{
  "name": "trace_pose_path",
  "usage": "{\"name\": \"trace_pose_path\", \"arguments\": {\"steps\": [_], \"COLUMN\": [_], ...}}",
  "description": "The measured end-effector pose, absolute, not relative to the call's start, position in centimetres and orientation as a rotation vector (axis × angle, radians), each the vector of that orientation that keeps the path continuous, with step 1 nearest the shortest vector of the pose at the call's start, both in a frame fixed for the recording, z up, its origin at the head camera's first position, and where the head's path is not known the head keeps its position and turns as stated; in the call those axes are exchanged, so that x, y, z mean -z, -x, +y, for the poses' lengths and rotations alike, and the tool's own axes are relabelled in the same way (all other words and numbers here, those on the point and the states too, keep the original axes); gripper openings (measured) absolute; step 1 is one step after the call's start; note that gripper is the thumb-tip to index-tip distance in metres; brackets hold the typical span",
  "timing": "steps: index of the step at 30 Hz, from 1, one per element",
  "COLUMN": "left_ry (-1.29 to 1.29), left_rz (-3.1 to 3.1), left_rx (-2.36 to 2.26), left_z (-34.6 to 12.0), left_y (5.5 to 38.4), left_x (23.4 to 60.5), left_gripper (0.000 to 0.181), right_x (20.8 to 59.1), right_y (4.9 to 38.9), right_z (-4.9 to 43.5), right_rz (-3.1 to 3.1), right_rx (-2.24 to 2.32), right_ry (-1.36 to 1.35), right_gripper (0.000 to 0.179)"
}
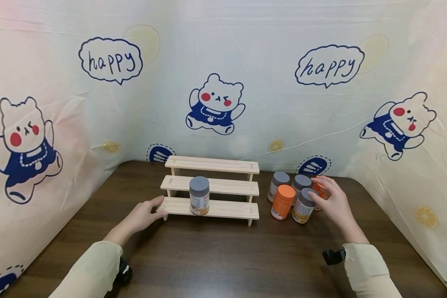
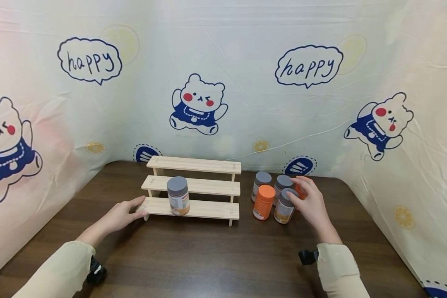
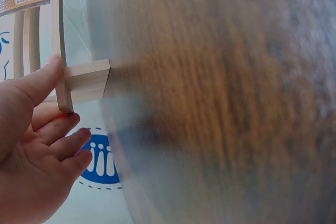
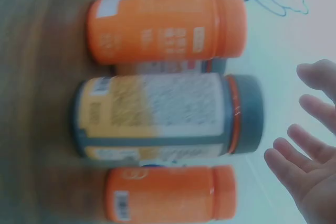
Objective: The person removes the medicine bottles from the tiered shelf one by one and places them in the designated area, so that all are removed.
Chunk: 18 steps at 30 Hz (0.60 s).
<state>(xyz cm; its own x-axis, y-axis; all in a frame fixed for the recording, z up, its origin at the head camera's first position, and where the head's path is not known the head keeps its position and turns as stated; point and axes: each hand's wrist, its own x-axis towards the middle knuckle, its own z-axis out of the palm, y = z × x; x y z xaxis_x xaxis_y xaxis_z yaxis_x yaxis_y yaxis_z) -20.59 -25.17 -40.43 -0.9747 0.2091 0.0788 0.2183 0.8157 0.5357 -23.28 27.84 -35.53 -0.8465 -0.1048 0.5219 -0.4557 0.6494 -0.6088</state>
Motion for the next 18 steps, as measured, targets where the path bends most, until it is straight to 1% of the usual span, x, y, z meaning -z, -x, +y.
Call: {"name": "trace_pose_path", "arguments": {"steps": [7,18], "left_ry": [0.350,0.349], "left_rz": [-2.979,-2.984], "left_rx": [0.883,0.885], "left_z": [-25.2,-25.1], "left_y": [20.6,20.6], "left_x": [40.4,40.3], "left_gripper": [0.064,0.064], "right_x": [33.6,31.6], "right_y": [23.6,24.0], "right_z": [26.3,22.0], "right_rz": [-2.410,-2.382], "right_rx": [-1.065,-1.100], "right_ry": [-0.524,-0.715], "right_gripper": [0.039,0.039]}}
